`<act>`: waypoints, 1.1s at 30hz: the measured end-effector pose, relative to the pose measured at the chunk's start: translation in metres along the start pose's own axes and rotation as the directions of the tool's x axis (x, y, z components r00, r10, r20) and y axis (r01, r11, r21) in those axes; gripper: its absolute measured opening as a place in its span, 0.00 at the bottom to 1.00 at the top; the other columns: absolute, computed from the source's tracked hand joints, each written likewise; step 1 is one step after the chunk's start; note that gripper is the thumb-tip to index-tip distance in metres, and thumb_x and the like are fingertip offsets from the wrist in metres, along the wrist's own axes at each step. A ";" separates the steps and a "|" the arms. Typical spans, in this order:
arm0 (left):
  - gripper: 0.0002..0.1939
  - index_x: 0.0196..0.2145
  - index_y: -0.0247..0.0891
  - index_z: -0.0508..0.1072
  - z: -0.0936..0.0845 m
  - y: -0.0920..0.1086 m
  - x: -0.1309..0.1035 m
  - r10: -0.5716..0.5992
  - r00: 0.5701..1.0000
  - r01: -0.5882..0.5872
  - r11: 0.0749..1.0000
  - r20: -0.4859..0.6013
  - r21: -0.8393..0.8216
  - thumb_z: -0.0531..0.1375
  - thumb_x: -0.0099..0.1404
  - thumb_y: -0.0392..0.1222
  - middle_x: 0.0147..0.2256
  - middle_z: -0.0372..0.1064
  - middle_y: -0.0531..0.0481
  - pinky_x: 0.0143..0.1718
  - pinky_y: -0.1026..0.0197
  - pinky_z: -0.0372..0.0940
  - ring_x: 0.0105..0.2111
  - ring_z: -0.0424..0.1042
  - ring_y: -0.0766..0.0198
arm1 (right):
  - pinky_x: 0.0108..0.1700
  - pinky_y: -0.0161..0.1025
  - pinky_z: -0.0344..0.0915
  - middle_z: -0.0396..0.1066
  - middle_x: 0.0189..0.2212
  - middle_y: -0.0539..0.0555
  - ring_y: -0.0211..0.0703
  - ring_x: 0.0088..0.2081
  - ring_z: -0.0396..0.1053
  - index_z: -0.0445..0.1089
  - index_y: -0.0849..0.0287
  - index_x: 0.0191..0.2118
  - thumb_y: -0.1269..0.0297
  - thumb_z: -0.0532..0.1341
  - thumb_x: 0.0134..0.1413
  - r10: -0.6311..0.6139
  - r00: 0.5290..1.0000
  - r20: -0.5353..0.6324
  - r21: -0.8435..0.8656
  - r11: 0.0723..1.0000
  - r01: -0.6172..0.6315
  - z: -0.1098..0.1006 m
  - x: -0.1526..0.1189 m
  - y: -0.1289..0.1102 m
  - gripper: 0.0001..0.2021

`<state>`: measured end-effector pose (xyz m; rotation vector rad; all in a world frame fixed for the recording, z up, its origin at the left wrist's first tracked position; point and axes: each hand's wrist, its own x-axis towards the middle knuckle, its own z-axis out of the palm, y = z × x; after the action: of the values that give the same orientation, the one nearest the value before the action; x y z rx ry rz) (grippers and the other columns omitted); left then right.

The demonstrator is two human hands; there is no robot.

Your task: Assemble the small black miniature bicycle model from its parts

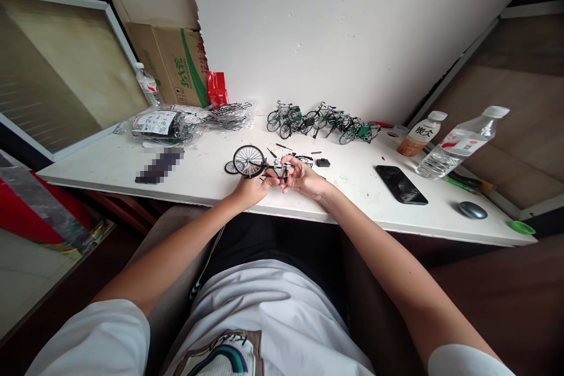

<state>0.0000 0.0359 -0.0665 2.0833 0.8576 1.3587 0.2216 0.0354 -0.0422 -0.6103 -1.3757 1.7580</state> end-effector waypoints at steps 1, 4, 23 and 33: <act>0.04 0.34 0.41 0.77 -0.001 0.001 0.000 -0.014 1.000 0.014 1.000 0.025 -0.018 0.62 0.67 0.37 0.34 0.80 0.46 0.49 0.52 0.76 0.38 0.80 0.55 | 0.37 0.39 0.80 0.76 0.27 0.42 0.41 0.33 0.78 0.65 0.51 0.52 0.78 0.76 0.38 0.001 1.000 0.019 -0.007 1.000 -0.001 0.000 0.000 0.000 0.35; 0.05 0.35 0.40 0.77 -0.006 0.006 0.002 -0.054 0.993 0.058 0.998 0.101 -0.036 0.60 0.67 0.36 0.35 0.80 0.46 0.42 0.55 0.76 0.35 0.79 0.57 | 0.37 0.39 0.79 0.76 0.28 0.42 0.41 0.32 0.77 0.64 0.51 0.53 0.77 0.73 0.41 -0.008 0.998 0.057 -0.026 1.000 0.009 0.001 -0.001 0.000 0.33; 0.08 0.30 0.43 0.79 -0.005 0.007 0.002 0.056 0.993 -0.065 0.994 0.105 0.087 0.61 0.66 0.36 0.34 0.80 0.46 0.55 0.46 0.74 0.41 0.80 0.50 | 0.33 0.35 0.74 0.76 0.25 0.41 0.42 0.27 0.80 0.62 0.53 0.54 0.78 0.69 0.39 -0.037 0.999 0.013 -0.140 0.989 0.038 0.000 0.000 0.007 0.34; 0.10 0.29 0.44 0.78 0.004 0.010 -0.002 0.062 0.990 -0.068 0.997 0.125 0.048 0.60 0.66 0.33 0.33 0.80 0.47 0.59 0.44 0.73 0.42 0.80 0.49 | 0.32 0.34 0.72 0.75 0.26 0.41 0.43 0.27 0.80 0.61 0.53 0.53 0.80 0.65 0.35 -0.020 1.000 0.009 -0.125 0.992 0.021 0.004 -0.002 0.008 0.35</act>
<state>0.0048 0.0273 -0.0623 2.2277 0.7874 1.2369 0.2175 0.0312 -0.0490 -0.6549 -1.5013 1.6683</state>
